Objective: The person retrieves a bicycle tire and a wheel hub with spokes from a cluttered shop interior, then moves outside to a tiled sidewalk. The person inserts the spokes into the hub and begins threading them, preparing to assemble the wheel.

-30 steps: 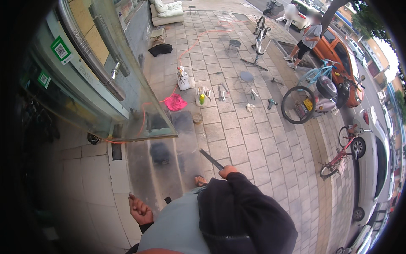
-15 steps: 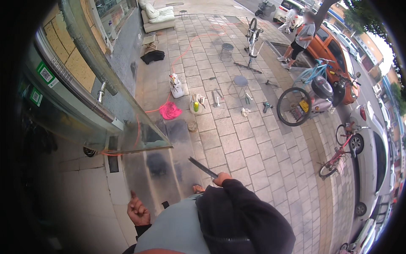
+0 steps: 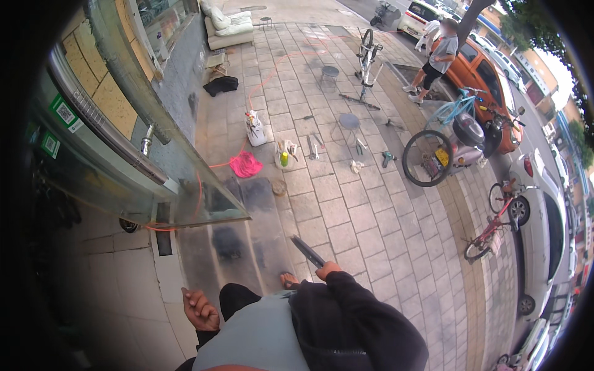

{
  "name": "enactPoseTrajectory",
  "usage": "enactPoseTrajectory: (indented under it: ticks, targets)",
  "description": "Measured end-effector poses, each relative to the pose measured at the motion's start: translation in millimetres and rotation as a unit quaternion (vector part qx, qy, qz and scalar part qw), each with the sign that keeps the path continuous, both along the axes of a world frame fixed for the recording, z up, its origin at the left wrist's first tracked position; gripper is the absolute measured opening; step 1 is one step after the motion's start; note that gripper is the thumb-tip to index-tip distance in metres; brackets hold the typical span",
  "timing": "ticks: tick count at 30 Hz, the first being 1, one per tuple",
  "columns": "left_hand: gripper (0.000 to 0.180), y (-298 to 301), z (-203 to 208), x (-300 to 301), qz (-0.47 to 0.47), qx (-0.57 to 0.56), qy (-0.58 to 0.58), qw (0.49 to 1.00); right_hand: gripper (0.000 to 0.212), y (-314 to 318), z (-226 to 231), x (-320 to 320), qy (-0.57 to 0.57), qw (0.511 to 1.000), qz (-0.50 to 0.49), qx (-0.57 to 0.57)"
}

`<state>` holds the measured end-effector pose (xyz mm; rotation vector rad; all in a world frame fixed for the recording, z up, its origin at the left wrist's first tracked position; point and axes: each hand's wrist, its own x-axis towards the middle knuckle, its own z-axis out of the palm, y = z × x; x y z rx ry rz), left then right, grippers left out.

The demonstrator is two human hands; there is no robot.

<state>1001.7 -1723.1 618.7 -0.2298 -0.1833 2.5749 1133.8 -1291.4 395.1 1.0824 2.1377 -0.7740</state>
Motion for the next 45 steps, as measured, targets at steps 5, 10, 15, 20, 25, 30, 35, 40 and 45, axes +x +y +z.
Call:
enactPoseTrajectory:
  ticks: [5, 10, 15, 20, 25, 30, 35, 40, 45]
  targets:
    - [0.057, -23, -6, -1, 0.01, 0.025, -0.008, 1.0, 0.052, -20, 0, 0, -0.017, 1.0, 0.003, 0.018]
    - [0.056, -59, -18, -9, 0.017, 0.011, 0.009, 1.0, 0.05, -45, 14, -8, -0.027, 0.999, 0.007, 0.024]
    - [0.055, -104, 3, -24, 0.004, 0.01, 0.001, 1.0, 0.049, -88, 69, -9, -0.043, 0.998, 0.0, 0.04]
    - [0.057, -136, 60, -62, -0.088, -0.051, -0.017, 0.995, 0.051, -131, 139, 24, -0.051, 0.995, -0.059, 0.07]
    - [0.058, -150, 110, -89, -0.113, -0.088, -0.009, 0.99, 0.052, -159, 152, 49, -0.043, 0.991, -0.099, 0.08]
    - [0.057, -163, 108, -89, -0.112, -0.068, -0.017, 0.991, 0.055, -196, 150, 57, -0.027, 0.987, -0.137, 0.076]
    - [0.056, -164, 116, -85, -0.162, -0.061, -0.028, 0.984, 0.056, -222, 133, 74, -0.011, 0.988, -0.147, 0.053]
    - [0.055, -151, 120, -93, -0.232, -0.049, -0.016, 0.971, 0.057, -259, 163, 88, -0.003, 0.981, -0.193, 0.007]
    - [0.049, -125, 119, -79, -0.246, -0.03, -0.037, 0.968, 0.052, -286, 166, 142, 0.036, 0.969, -0.243, 0.04]
